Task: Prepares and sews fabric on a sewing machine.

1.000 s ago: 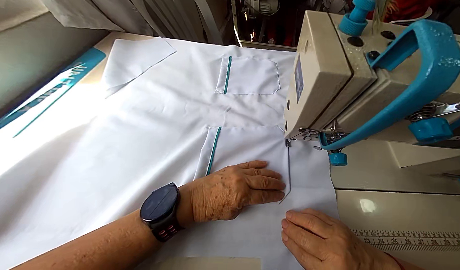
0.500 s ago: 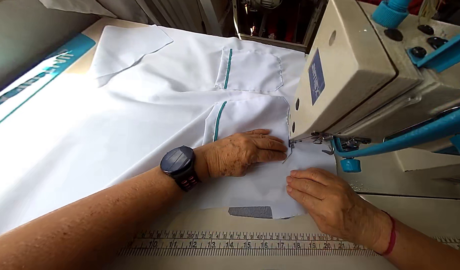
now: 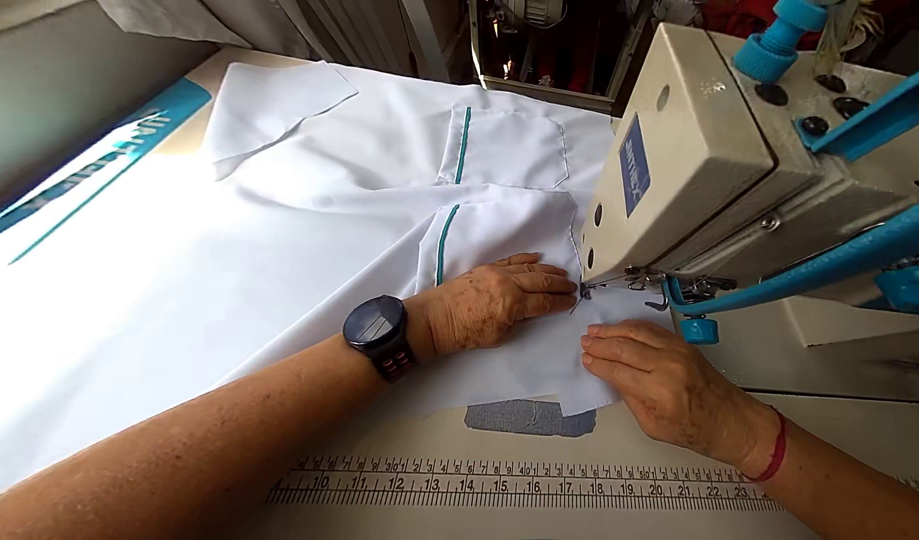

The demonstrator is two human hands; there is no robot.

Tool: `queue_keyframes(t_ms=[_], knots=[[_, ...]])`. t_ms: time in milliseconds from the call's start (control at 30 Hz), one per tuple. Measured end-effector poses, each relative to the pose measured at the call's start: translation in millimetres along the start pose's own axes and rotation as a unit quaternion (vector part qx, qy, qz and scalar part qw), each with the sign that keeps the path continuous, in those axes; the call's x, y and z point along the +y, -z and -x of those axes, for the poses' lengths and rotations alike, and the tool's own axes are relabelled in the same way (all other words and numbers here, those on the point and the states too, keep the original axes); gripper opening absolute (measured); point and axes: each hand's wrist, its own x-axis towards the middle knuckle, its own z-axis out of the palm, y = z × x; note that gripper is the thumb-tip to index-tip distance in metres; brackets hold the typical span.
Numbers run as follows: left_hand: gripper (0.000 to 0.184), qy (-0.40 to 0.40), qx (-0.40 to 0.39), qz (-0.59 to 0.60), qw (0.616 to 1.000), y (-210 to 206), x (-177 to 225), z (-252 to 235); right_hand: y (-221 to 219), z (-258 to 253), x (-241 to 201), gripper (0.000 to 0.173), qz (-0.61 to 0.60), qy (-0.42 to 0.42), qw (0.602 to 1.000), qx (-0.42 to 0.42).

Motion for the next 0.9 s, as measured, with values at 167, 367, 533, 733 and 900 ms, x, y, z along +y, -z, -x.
queue_keyframes(t_ms=[167, 367, 533, 733, 900], knots=[[0.041, -0.015, -0.005, -0.012, 1.000, 1.0, 0.9, -0.2, -8.3, -4.6, -18.7, 0.027, 0.050, -0.060, 0.996, 0.029], [0.039, 0.035, 0.009, -0.019, 0.999, -1.5, 18.4, 1.3, -9.5, 5.1, -25.6, 0.040, 0.081, -0.081, 0.993, 0.001], [0.048, 0.282, 0.010, -0.060, 0.958, -30.1, 100.0, -13.1, 8.0, 22.6, 29.7, 0.034, -0.054, -0.037, 0.998, 0.023], [0.042, 0.159, -0.003, -0.113, 0.981, -24.3, 81.6, 1.7, -4.0, 11.2, -29.9, 0.035, 0.079, -0.102, 0.992, 0.020], [0.044, 0.181, 0.002, -0.110, 0.977, -27.3, 84.8, 2.4, -5.3, 25.0, -31.5, 0.038, 0.106, -0.103, 0.989, 0.027]])
